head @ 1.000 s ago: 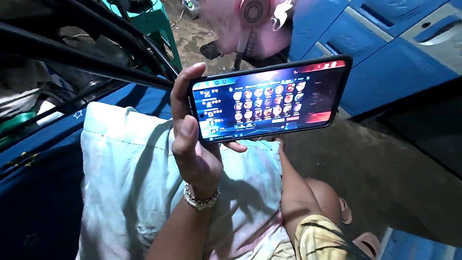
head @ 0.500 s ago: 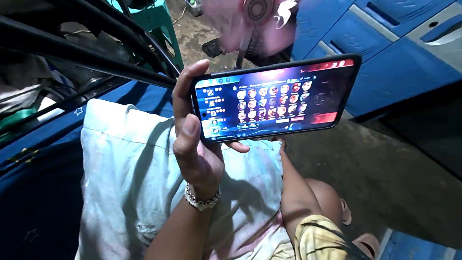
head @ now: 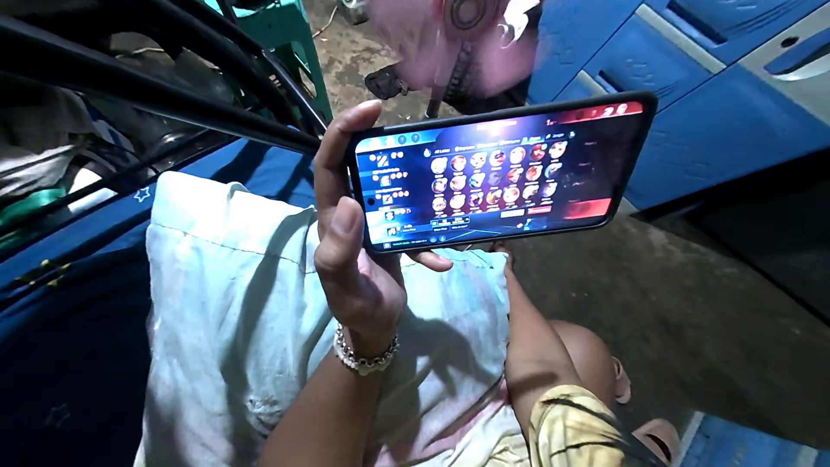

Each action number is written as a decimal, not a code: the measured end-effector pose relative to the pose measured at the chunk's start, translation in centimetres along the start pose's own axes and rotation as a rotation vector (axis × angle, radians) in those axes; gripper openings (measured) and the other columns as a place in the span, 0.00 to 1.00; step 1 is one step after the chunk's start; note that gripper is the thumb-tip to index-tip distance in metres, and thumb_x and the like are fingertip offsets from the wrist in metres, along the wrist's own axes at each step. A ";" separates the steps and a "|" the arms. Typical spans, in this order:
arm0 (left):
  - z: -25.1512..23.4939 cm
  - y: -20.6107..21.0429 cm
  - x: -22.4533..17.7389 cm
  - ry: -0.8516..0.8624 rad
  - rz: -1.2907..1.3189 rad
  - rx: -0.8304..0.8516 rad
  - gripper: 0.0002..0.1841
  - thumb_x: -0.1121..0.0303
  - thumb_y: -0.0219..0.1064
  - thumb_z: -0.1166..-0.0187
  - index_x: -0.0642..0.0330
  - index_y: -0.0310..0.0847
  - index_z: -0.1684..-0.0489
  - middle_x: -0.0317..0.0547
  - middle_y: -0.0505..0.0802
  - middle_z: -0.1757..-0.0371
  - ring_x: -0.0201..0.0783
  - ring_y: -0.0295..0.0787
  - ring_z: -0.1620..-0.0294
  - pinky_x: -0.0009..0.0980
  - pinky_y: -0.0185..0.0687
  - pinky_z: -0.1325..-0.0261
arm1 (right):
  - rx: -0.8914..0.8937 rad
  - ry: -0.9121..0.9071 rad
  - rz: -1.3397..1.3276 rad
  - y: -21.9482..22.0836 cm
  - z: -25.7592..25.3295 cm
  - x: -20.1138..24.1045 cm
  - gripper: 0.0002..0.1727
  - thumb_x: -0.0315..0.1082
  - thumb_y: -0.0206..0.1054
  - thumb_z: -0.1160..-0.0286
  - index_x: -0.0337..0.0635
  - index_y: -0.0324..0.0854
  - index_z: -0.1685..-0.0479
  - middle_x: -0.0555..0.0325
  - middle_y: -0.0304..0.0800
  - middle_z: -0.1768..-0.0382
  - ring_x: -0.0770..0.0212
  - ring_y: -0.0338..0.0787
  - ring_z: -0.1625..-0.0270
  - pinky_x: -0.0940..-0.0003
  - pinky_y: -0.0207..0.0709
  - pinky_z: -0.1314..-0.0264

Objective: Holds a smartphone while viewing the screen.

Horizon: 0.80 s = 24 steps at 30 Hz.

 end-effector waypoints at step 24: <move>0.0 0.1 0.2 -0.007 0.008 0.016 0.28 0.54 0.52 0.17 0.56 0.62 0.20 0.47 0.79 0.31 0.37 0.90 0.50 0.30 0.91 0.74 | -0.016 -0.033 0.076 0.5 -2.9 -2.5 0.23 0.34 0.53 0.09 0.33 0.71 0.21 0.37 0.76 0.25 0.46 0.76 0.23 0.52 0.66 0.20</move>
Point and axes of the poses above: each hand's wrist, its own z-axis away from the middle knuckle, its own y-axis out of the palm, x = y × z, the point moved 9 cm from there along -z, towards the middle knuckle
